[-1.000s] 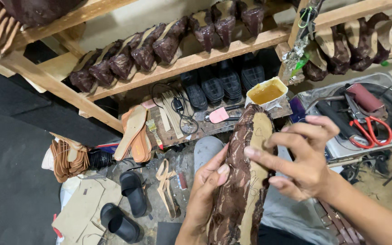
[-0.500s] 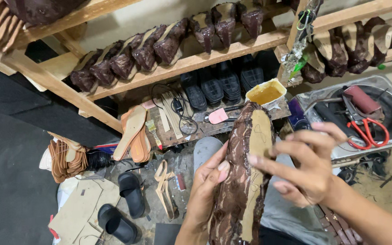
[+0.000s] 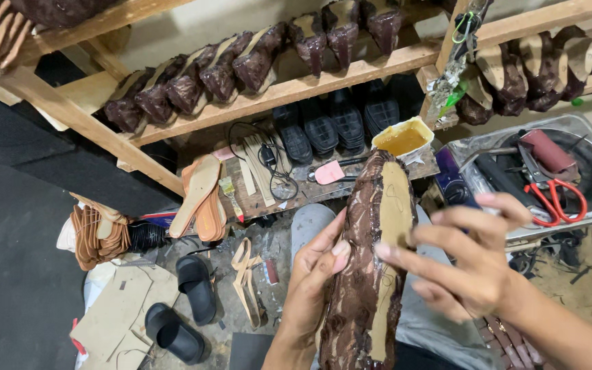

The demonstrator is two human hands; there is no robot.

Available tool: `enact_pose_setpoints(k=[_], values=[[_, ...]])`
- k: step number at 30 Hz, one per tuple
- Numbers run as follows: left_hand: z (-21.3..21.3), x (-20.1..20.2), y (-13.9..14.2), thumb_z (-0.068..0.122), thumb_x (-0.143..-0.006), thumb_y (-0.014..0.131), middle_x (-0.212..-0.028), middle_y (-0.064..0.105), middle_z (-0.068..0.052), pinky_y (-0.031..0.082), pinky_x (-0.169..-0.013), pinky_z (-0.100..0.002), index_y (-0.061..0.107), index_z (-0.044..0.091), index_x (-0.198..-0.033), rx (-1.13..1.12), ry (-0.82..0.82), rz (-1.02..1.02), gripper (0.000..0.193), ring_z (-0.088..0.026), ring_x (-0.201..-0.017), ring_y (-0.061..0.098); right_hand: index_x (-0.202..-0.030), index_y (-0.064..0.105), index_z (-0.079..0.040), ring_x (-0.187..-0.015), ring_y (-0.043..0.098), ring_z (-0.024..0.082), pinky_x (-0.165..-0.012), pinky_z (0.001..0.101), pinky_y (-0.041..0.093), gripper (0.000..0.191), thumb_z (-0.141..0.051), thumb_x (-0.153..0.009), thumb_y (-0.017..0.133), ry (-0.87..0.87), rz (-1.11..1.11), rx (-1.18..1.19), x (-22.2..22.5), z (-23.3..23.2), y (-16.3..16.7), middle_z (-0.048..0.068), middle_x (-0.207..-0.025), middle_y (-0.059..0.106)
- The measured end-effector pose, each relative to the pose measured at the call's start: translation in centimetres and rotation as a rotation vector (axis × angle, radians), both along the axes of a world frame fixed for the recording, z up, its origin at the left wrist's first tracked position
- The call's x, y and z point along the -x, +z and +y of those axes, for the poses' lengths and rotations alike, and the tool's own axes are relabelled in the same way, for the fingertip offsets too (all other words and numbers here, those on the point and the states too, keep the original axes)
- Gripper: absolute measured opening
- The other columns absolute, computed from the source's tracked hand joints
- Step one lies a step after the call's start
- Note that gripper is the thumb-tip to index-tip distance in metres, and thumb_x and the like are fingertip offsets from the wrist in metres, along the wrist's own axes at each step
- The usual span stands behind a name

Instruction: The person takes a shoe sole with a dark coating from a rack, spreads a yellow adhesive over the sole's inner surface using their finger, presses and turns the sole while working the adhesive along the edges, and places the finished sole back on the rack before picking up another one.

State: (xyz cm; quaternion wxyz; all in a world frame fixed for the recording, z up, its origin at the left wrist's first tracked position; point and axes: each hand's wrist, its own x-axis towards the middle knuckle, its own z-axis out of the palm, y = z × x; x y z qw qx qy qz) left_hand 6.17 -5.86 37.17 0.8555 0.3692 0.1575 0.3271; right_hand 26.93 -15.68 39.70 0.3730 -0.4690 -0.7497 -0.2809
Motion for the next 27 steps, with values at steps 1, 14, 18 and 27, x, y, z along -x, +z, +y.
enact_pose_setpoints(k=[1, 14, 18, 27], values=[[0.0, 0.0, 0.0, 0.027, -0.091, 0.072, -0.142, 0.061, -0.018, 0.052, -0.103, -0.033, 0.04, -0.007, -0.157, 0.004, -0.003, -0.008, 0.08, -0.02, -0.118, 0.065, -0.119, 0.078, -0.023, -0.099, 0.052, 0.024, -0.106, 0.0511, 0.023, 0.039, -0.039, -0.096, 0.051, 0.023, -0.01, 0.008, -0.1, 0.0, -0.1, -0.001, -0.098, 0.065], [0.3, -0.3, -1.2, 0.039, -0.09, 0.075, -0.146, 0.059, -0.017, 0.05, -0.108, -0.032, 0.034, -0.007, -0.158, -0.025, -0.016, -0.034, 0.092, -0.019, -0.125, 0.063, -0.118, 0.078, -0.02, -0.099, 0.053, 0.024, -0.106, 0.0508, 0.024, 0.037, -0.037, -0.093, 0.056, 0.047, 0.027, 0.035, 0.1, 0.2, 0.2, -0.001, -0.099, 0.064], [0.4, -0.2, -1.2, 0.039, -0.09, 0.076, -0.147, 0.058, -0.018, 0.05, -0.107, -0.032, 0.033, -0.008, -0.159, -0.036, -0.013, -0.032, 0.094, -0.019, -0.124, 0.063, -0.116, 0.078, -0.021, -0.097, 0.051, 0.024, -0.104, 0.0506, 0.023, 0.039, -0.037, -0.09, 0.055, 0.036, 0.023, 0.047, -0.2, 0.2, 0.5, -0.001, -0.097, 0.063], [0.6, 0.0, -0.8, 0.04, -0.089, 0.076, -0.146, 0.059, -0.018, 0.05, -0.107, -0.033, 0.033, -0.007, -0.159, -0.02, -0.024, -0.039, 0.094, -0.019, -0.123, 0.064, -0.116, 0.078, -0.022, -0.1, 0.054, 0.022, -0.104, 0.0506, 0.026, 0.038, -0.038, -0.089, 0.056, 0.119, 0.024, 0.039, -0.2, 1.0, 0.6, -0.002, -0.098, 0.062]])
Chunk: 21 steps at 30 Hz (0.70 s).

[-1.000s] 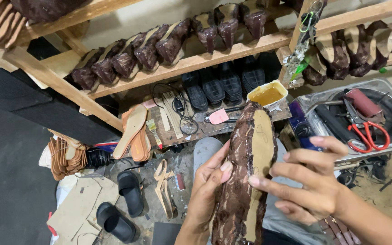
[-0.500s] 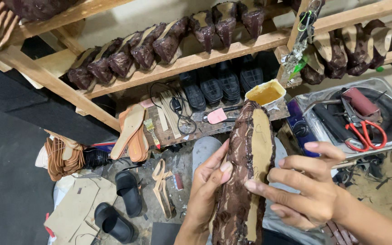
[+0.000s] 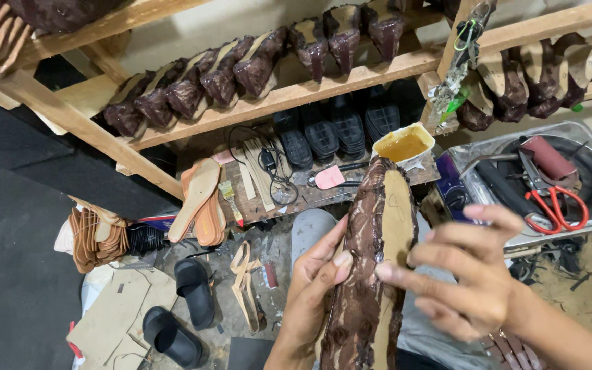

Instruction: The person takes a shoe sole with a dark coating from a rack, spreads a yellow adhesive over the sole's inner surface using their finger, presses and turns the sole while working the adhesive along the edges, and places the finished sole back on the rack before picking up another one.

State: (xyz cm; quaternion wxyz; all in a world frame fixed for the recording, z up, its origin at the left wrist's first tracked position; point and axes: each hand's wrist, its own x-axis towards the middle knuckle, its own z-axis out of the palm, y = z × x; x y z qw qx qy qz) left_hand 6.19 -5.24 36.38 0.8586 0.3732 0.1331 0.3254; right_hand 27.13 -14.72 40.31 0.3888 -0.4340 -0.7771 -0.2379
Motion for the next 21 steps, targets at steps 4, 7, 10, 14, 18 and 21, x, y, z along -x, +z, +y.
enact_pose_setpoints(k=[4, 7, 10, 14, 18, 21], values=[[0.1, -0.1, 0.2, 0.033, -0.087, 0.079, -0.144, 0.058, -0.018, 0.05, -0.103, -0.033, 0.035, -0.006, -0.159, 0.015, 0.005, 0.064, 0.093, -0.019, -0.117, 0.063, -0.114, 0.079, -0.019, -0.097, 0.052, 0.023, -0.103, 0.05, 0.026, 0.039, -0.035, -0.088, 0.056, -0.061, 0.032, 0.037, -0.3, 0.4, -0.1, -0.001, -0.096, 0.063], [0.4, -0.3, 0.2, 0.036, -0.088, 0.076, -0.147, 0.059, -0.018, 0.051, -0.109, -0.031, 0.037, -0.009, -0.157, 0.027, 0.018, -0.007, 0.091, -0.019, -0.126, 0.065, -0.115, 0.078, -0.019, -0.098, 0.053, 0.023, -0.103, 0.0508, 0.025, 0.039, -0.035, -0.088, 0.055, -0.04, 0.026, 0.036, -0.5, 0.8, -0.1, 0.0, -0.096, 0.062], [0.6, -0.5, 0.0, 0.03, -0.089, 0.078, -0.144, 0.059, -0.019, 0.052, -0.103, -0.032, 0.037, -0.008, -0.157, 0.088, 0.016, 0.01, 0.088, -0.019, -0.119, 0.065, -0.116, 0.078, -0.019, -0.099, 0.053, 0.023, -0.105, 0.0508, 0.025, 0.038, -0.034, -0.09, 0.055, -0.036, 0.047, 0.068, -0.7, 1.3, -0.2, 0.0, -0.097, 0.063], [1.2, -0.6, -0.5, 0.03, -0.089, 0.076, -0.146, 0.059, -0.019, 0.052, -0.103, -0.032, 0.038, -0.008, -0.157, 0.098, 0.02, 0.007, 0.086, -0.02, -0.119, 0.065, -0.116, 0.078, -0.018, -0.099, 0.052, 0.025, -0.105, 0.0508, 0.025, 0.039, -0.034, -0.09, 0.054, -0.029, 0.061, 0.097, -1.1, 2.1, -0.5, 0.001, -0.097, 0.063], [1.8, -0.9, -1.3, 0.028, -0.088, 0.076, -0.146, 0.058, -0.017, 0.051, -0.105, -0.032, 0.04, -0.008, -0.155, 0.108, 0.03, 0.036, 0.084, -0.019, -0.121, 0.064, -0.115, 0.078, -0.016, -0.1, 0.051, 0.027, -0.107, 0.0513, 0.026, 0.037, -0.031, -0.089, 0.056, -0.094, 0.107, 0.124, -1.4, 3.4, -0.8, 0.004, -0.095, 0.062], [2.5, -1.0, -2.1, 0.028, -0.087, 0.076, -0.147, 0.059, -0.017, 0.049, -0.107, -0.031, 0.042, -0.008, -0.154, 0.087, 0.044, 0.064, 0.083, -0.018, -0.124, 0.063, -0.115, 0.078, -0.016, -0.098, 0.052, 0.024, -0.105, 0.0516, 0.026, 0.039, -0.035, -0.089, 0.056, 0.005, 0.077, 0.09, -1.5, 4.5, -0.7, 0.001, -0.093, 0.062]])
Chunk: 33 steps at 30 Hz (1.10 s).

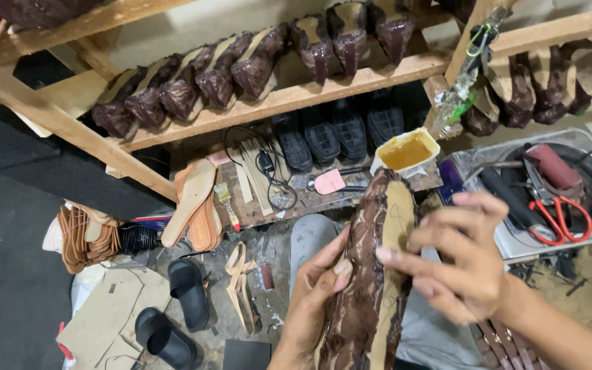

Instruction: The person takes a shoe sole with a dark coating from a rack, spreads a yellow adhesive over the sole's inner surface using their finger, presses and turns the sole while working the adhesive along the edges, and places the finished sole back on the rack before picking up another one.

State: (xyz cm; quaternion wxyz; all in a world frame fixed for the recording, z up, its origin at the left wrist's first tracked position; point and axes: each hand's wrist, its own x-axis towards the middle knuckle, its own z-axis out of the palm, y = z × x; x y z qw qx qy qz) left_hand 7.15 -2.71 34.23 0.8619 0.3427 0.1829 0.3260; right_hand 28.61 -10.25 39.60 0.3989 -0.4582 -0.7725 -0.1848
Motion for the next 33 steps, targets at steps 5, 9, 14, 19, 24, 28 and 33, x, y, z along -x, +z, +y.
enact_pose_setpoints(k=[5, 9, 14, 19, 24, 28, 33], values=[[1.2, -0.5, -1.3, 0.025, -0.088, 0.076, -0.141, 0.061, -0.017, 0.051, -0.104, -0.033, 0.044, -0.009, -0.152, 0.076, -0.013, -0.051, 0.079, -0.021, -0.12, 0.064, -0.11, 0.079, -0.016, -0.102, 0.05, 0.028, -0.103, 0.05, 0.027, 0.035, -0.028, -0.094, 0.051, -0.076, 0.07, 0.118, -1.0, 2.1, 0.1, 0.005, -0.096, 0.063], [1.5, -0.9, -1.8, 0.024, -0.091, 0.076, -0.13, 0.064, -0.019, 0.055, -0.101, -0.036, 0.047, -0.005, -0.147, 0.26, 0.039, -0.121, 0.07, -0.025, -0.113, 0.066, -0.111, 0.078, -0.016, -0.104, 0.05, 0.023, -0.101, 0.0385, 0.032, 0.037, -0.03, -0.106, 0.044, -0.131, 0.343, 0.158, -4.1, 4.8, -1.7, 0.003, -0.101, 0.062], [2.0, 0.1, -2.2, 0.034, -0.083, 0.072, -0.129, 0.069, -0.009, 0.057, -0.093, -0.042, 0.057, 0.017, -0.144, 0.739, 0.087, -0.023, 0.065, -0.025, -0.109, 0.069, -0.129, 0.071, -0.012, -0.103, 0.05, 0.03, -0.094, 0.0435, 0.038, 0.035, -0.012, -0.096, 0.057, -0.438, 0.375, 0.411, -11.5, 11.0, -8.2, 0.011, -0.099, 0.06], [2.8, 0.1, -2.9, 0.033, -0.085, 0.065, -0.135, 0.069, -0.009, 0.055, -0.099, -0.043, 0.056, 0.014, -0.145, 0.72, 0.108, 0.021, 0.063, -0.025, -0.118, 0.068, -0.131, 0.069, -0.019, -0.117, 0.048, 0.034, -0.087, 0.0454, 0.039, 0.063, -0.001, -0.071, 0.066, -0.65, -0.052, 0.63, -15.3, 14.2, -16.3, 0.012, -0.12, 0.057], [3.4, -0.4, -3.0, 0.031, -0.092, 0.067, -0.144, 0.059, -0.012, 0.052, -0.107, -0.039, 0.04, 0.004, -0.155, 0.377, 0.058, -0.131, 0.074, -0.023, -0.126, 0.062, -0.109, 0.08, -0.027, -0.114, 0.047, 0.033, -0.091, 0.0458, 0.035, 0.05, -0.006, -0.063, 0.073, -0.714, -0.214, 0.72, -16.0, 15.1, -18.4, 0.008, -0.111, 0.058], [4.3, -0.4, -2.8, 0.035, -0.092, 0.07, -0.147, 0.056, -0.018, 0.052, -0.105, -0.037, 0.034, 0.0, -0.159, 0.187, 0.087, -0.034, 0.084, -0.023, -0.123, 0.062, -0.098, 0.082, -0.023, -0.113, 0.05, 0.031, -0.089, 0.0429, 0.034, 0.038, -0.003, -0.068, 0.069, -0.716, -0.249, 0.515, -14.5, 13.7, -15.5, 0.007, -0.109, 0.06], [4.1, -0.7, -2.4, 0.04, -0.089, 0.073, -0.15, 0.054, -0.015, 0.051, -0.109, -0.036, 0.029, 0.001, -0.161, 0.151, 0.095, -0.093, 0.093, -0.021, -0.127, 0.062, -0.103, 0.074, -0.012, -0.108, 0.051, 0.025, -0.099, 0.0409, 0.04, 0.033, 0.002, -0.081, 0.052, -0.319, 0.392, 0.406, -8.7, 9.3, -8.8, 0.008, -0.106, 0.062]])
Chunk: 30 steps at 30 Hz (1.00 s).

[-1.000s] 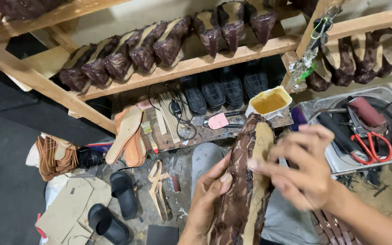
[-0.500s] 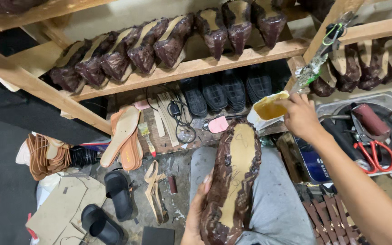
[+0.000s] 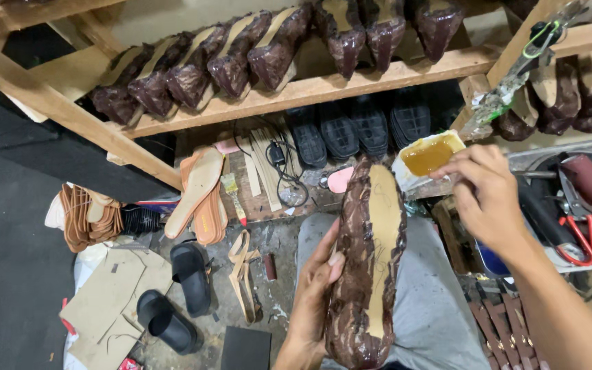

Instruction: The person takes a shoe sole with a dark coating from a rack, spreads a yellow adhesive over the sole's inner surface using their finger, presses and turns the sole while working the adhesive along the edges, and places the finished sole back on the rack before picking up another one.

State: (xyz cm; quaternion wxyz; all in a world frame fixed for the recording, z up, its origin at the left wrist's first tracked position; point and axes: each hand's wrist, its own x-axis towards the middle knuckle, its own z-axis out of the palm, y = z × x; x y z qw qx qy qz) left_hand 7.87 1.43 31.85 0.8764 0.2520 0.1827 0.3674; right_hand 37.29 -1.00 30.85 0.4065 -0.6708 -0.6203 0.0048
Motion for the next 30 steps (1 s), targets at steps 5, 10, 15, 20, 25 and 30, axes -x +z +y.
enact_pose_setpoints(k=[5, 10, 15, 20, 25, 30], values=[[-0.6, -0.5, 1.0, 0.042, -0.085, 0.078, -0.149, 0.055, -0.018, 0.051, -0.107, -0.037, 0.029, 0.001, -0.161, -0.073, -0.031, 0.023, 0.1, -0.023, -0.126, 0.062, -0.124, 0.072, -0.008, -0.134, 0.044, 0.031, -0.121, 0.0448, 0.028, 0.046, -0.035, -0.099, 0.043, 0.225, 0.063, -0.141, 7.5, -6.2, 5.4, 0.013, -0.136, 0.058], [-2.1, -0.1, 2.8, 0.038, -0.085, 0.076, -0.149, 0.056, -0.019, 0.05, -0.109, -0.035, 0.032, -0.002, -0.161, -0.144, -0.014, 0.07, 0.096, -0.023, -0.128, 0.063, -0.132, 0.07, -0.01, -0.146, 0.034, 0.039, -0.127, 0.0493, 0.018, 0.062, -0.046, -0.104, 0.029, 0.369, 0.192, -0.097, 11.0, -8.3, 7.4, 0.019, -0.154, 0.049], [-3.4, 0.6, 3.8, 0.03, -0.085, 0.072, -0.146, 0.058, -0.019, 0.05, -0.104, -0.034, 0.034, 0.0, -0.16, -0.147, -0.02, 0.176, 0.089, -0.021, -0.122, 0.063, -0.128, 0.071, -0.017, -0.14, 0.036, 0.036, -0.122, 0.0513, 0.024, 0.054, -0.043, -0.107, 0.029, 0.14, -0.224, -0.25, 11.7, -9.3, 7.7, 0.014, -0.146, 0.053], [-4.6, 1.2, 4.2, 0.03, -0.089, 0.068, -0.15, 0.055, -0.017, 0.049, -0.107, -0.033, 0.033, -0.002, -0.16, -0.22, -0.029, 0.12, 0.086, -0.019, -0.127, 0.062, -0.128, 0.072, -0.02, -0.128, 0.042, 0.033, -0.116, 0.051, 0.026, 0.053, -0.047, -0.108, 0.032, 0.106, -0.316, -0.334, 10.9, -9.8, 7.7, 0.011, -0.129, 0.06], [-5.1, 1.3, 4.3, 0.031, -0.09, 0.068, -0.151, 0.054, -0.019, 0.049, -0.109, -0.035, 0.03, -0.004, -0.161, -0.228, -0.046, 0.013, 0.088, -0.022, -0.129, 0.061, -0.122, 0.076, -0.025, -0.112, 0.046, 0.028, -0.11, 0.051, 0.026, 0.048, -0.044, -0.104, 0.035, 0.141, -0.427, -0.425, 10.8, -10.4, 8.0, 0.004, -0.111, 0.063], [-5.3, 1.3, 4.2, 0.027, -0.091, 0.068, -0.149, 0.055, -0.021, 0.049, -0.108, -0.035, 0.029, -0.005, -0.161, -0.2, -0.05, 0.032, 0.087, -0.022, -0.127, 0.061, -0.117, 0.078, -0.021, -0.106, 0.049, 0.025, -0.106, 0.0512, 0.026, 0.05, -0.047, -0.103, 0.038, 0.167, -0.488, -0.419, 11.1, -11.3, 8.0, 0.002, -0.105, 0.065]])
